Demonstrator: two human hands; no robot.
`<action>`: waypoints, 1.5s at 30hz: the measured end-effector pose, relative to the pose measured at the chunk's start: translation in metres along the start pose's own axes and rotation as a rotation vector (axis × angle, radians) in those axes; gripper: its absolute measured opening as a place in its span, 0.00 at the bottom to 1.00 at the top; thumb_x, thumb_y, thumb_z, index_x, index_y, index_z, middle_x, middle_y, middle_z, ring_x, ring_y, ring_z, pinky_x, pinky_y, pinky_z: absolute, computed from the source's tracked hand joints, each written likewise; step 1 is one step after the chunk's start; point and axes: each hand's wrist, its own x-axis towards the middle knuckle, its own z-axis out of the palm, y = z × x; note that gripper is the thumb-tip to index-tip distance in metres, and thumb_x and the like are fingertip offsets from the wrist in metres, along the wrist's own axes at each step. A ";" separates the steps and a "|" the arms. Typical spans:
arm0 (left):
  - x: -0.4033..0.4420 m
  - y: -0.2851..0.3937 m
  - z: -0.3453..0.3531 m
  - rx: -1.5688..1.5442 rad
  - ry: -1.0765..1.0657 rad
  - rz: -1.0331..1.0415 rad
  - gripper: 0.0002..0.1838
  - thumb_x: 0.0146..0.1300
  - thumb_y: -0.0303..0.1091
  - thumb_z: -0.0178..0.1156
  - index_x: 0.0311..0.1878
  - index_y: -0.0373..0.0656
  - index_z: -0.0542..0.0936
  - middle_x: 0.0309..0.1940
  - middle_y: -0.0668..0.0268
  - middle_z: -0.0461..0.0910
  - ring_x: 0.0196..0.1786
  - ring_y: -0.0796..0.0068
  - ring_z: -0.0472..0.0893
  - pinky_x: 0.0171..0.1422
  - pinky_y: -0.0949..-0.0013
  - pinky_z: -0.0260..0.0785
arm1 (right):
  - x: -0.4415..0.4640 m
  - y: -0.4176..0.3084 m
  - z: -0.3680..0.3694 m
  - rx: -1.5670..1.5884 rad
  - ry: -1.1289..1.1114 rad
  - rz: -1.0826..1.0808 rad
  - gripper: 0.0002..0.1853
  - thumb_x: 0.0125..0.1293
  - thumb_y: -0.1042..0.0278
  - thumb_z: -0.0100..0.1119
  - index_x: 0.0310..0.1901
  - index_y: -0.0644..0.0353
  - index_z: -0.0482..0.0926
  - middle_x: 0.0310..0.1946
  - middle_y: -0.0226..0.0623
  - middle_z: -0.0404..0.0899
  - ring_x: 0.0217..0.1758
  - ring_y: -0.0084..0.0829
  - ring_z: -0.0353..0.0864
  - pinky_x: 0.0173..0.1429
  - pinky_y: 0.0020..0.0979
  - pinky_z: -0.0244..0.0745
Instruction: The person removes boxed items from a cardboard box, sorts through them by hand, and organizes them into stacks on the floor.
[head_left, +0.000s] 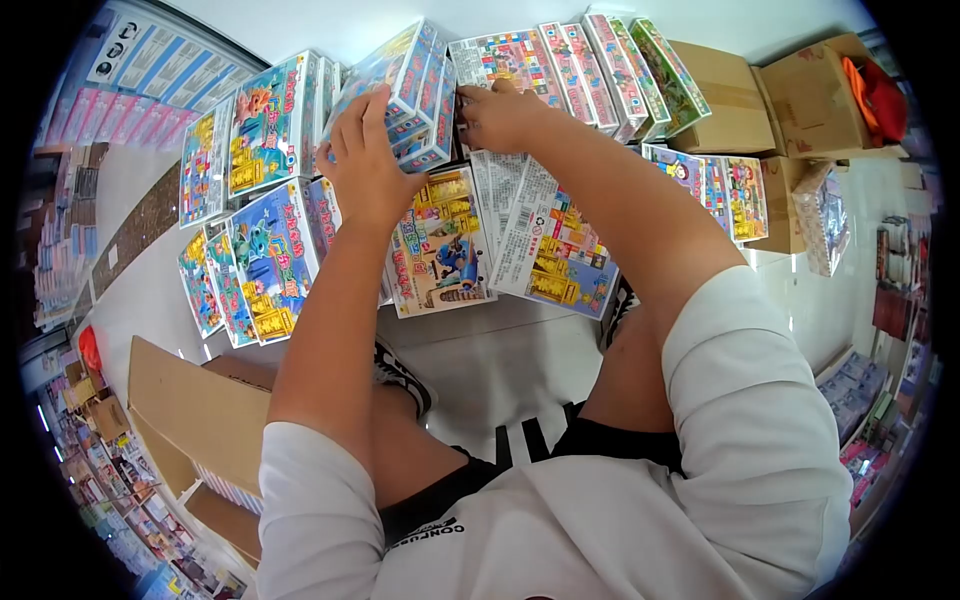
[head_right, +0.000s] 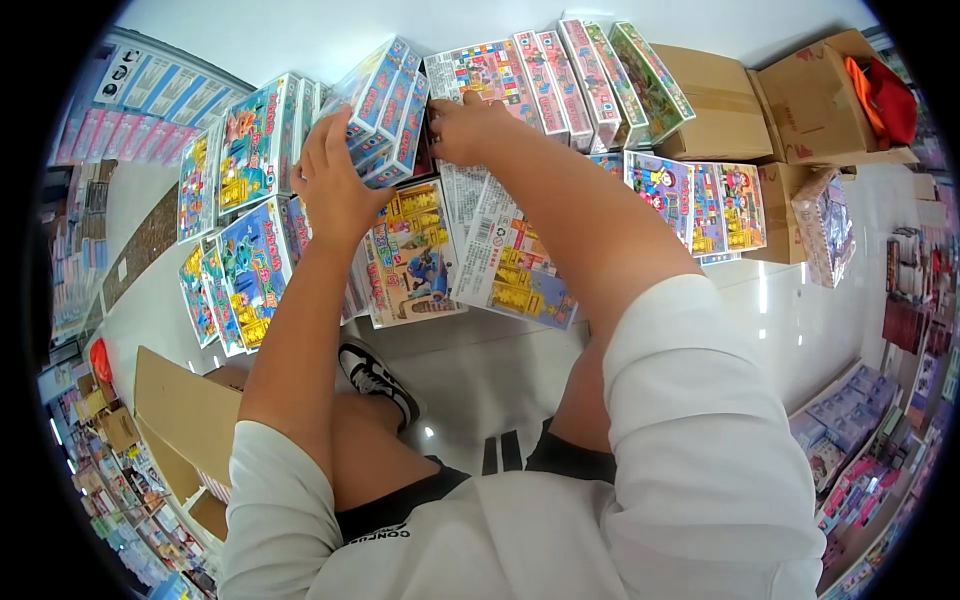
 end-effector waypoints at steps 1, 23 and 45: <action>-0.001 0.000 0.002 0.005 -0.010 -0.005 0.64 0.37 0.37 0.86 0.80 0.57 0.60 0.75 0.65 0.65 0.79 0.58 0.63 0.77 0.38 0.49 | 0.002 0.004 0.003 0.038 0.021 -0.016 0.25 0.77 0.42 0.52 0.68 0.41 0.82 0.80 0.31 0.64 0.83 0.47 0.60 0.79 0.61 0.63; -0.004 0.010 0.014 0.060 -0.029 0.085 0.61 0.33 0.37 0.87 0.78 0.59 0.67 0.72 0.68 0.68 0.76 0.59 0.66 0.75 0.45 0.50 | 0.022 -0.042 -0.040 1.720 -0.033 0.295 0.31 0.61 0.34 0.69 0.50 0.57 0.84 0.42 0.37 0.84 0.43 0.33 0.85 0.46 0.42 0.79; -0.010 0.000 0.020 0.013 -0.013 0.225 0.52 0.46 0.36 0.84 0.76 0.76 0.71 0.77 0.71 0.66 0.78 0.59 0.65 0.76 0.46 0.52 | 0.027 -0.044 -0.006 2.080 0.357 0.021 0.35 0.60 0.61 0.72 0.65 0.70 0.72 0.51 0.47 0.83 0.49 0.37 0.87 0.51 0.41 0.86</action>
